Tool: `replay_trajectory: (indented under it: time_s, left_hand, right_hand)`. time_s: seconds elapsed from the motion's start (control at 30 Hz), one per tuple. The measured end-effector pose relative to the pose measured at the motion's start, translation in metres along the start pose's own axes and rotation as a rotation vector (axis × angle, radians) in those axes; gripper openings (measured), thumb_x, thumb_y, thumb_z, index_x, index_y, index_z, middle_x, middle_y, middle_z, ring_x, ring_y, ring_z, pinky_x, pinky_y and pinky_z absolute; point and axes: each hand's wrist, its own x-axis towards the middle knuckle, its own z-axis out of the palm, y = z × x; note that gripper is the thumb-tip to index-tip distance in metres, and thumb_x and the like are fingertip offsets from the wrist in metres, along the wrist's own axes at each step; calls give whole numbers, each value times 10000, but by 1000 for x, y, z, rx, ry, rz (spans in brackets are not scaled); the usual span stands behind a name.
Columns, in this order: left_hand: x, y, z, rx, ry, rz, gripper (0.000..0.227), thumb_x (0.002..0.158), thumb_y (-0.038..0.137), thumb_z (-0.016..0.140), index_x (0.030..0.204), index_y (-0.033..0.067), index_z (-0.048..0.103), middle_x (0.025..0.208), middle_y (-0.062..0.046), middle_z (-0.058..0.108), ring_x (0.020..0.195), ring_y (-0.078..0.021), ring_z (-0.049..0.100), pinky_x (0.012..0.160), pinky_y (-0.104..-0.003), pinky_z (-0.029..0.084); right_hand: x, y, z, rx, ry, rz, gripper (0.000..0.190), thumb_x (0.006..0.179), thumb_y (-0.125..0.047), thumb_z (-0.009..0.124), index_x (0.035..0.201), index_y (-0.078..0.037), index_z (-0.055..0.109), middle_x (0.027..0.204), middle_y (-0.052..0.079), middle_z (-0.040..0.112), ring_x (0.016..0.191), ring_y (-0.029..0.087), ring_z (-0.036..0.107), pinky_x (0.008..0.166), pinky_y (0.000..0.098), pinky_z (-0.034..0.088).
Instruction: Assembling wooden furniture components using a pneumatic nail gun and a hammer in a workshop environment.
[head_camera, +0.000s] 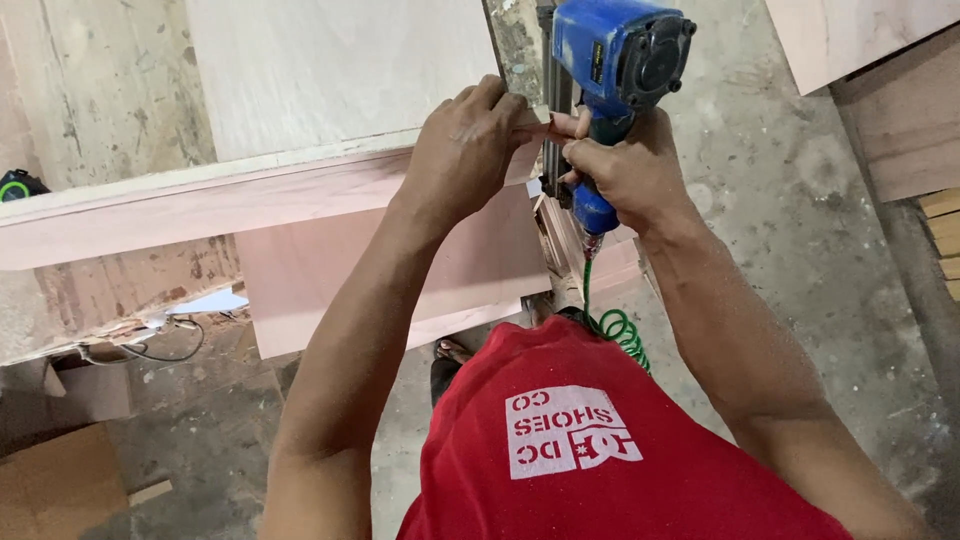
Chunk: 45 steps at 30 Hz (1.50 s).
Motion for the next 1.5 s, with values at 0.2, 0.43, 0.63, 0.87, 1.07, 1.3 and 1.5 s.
replay_trajectory:
  time_s: [0.2, 0.43, 0.63, 0.87, 1.07, 1.3, 1.5]
  left_hand:
    - [-2, 0, 5, 8, -26, -29, 174, 961, 113, 721, 1067, 14, 625, 983, -161, 588, 757, -359, 624, 588, -481, 524]
    - [-4, 1, 7, -49, -50, -72, 209, 962, 142, 753, 1036, 19, 601, 952, -153, 554, 715, -344, 617, 531, -471, 519]
    - [-5, 1, 6, -119, -56, -84, 213, 981, 155, 752, 998, 13, 594, 935, -138, 534, 664, -331, 585, 516, -473, 505]
    - [-4, 8, -13, -160, -161, -113, 270, 954, 99, 758, 1103, -40, 580, 1099, -205, 553, 710, -333, 641, 566, -466, 586]
    - [-5, 3, -6, -63, -122, -76, 309, 941, 159, 791, 1090, -4, 575, 1009, -158, 533, 706, -259, 591, 603, -401, 553]
    - [-6, 3, -5, -100, -99, -78, 355, 928, 127, 809, 1114, -23, 546, 1001, -165, 513, 674, -273, 566, 562, -421, 527]
    - [-5, 6, -7, -159, -76, -110, 264, 918, 25, 789, 1038, -32, 561, 976, -177, 524, 618, -307, 569, 462, -466, 481]
  right_hand:
    - [-5, -8, 0, -42, 6, 49, 154, 871, -13, 652, 857, -125, 546, 1161, 198, 782, 1139, 292, 807, 578, 235, 635]
    - [-11, -30, -6, -92, 29, 99, 158, 887, -90, 702, 1020, -83, 617, 1070, 127, 762, 942, 237, 798, 684, 334, 693]
    - [-9, -64, -75, -434, -26, 68, 151, 1009, -194, 742, 977, -131, 609, 769, 15, 651, 622, 113, 651, 646, 282, 591]
    - [-5, -144, -83, -1021, -321, 103, 638, 1149, -273, 640, 594, 42, 646, 512, 161, 658, 498, 231, 660, 633, 346, 537]
    - [8, -151, -69, -1296, -388, 189, 691, 996, -377, 747, 435, 13, 647, 433, 128, 655, 469, 208, 621, 705, 342, 515]
    - [14, -143, -67, -1293, -346, 280, 587, 939, -385, 784, 528, 20, 672, 485, 165, 686, 479, 242, 649, 689, 363, 523]
    - [18, -137, -66, -1269, -353, 304, 350, 926, -378, 796, 863, -36, 760, 595, 206, 726, 574, 307, 714, 761, 441, 535]
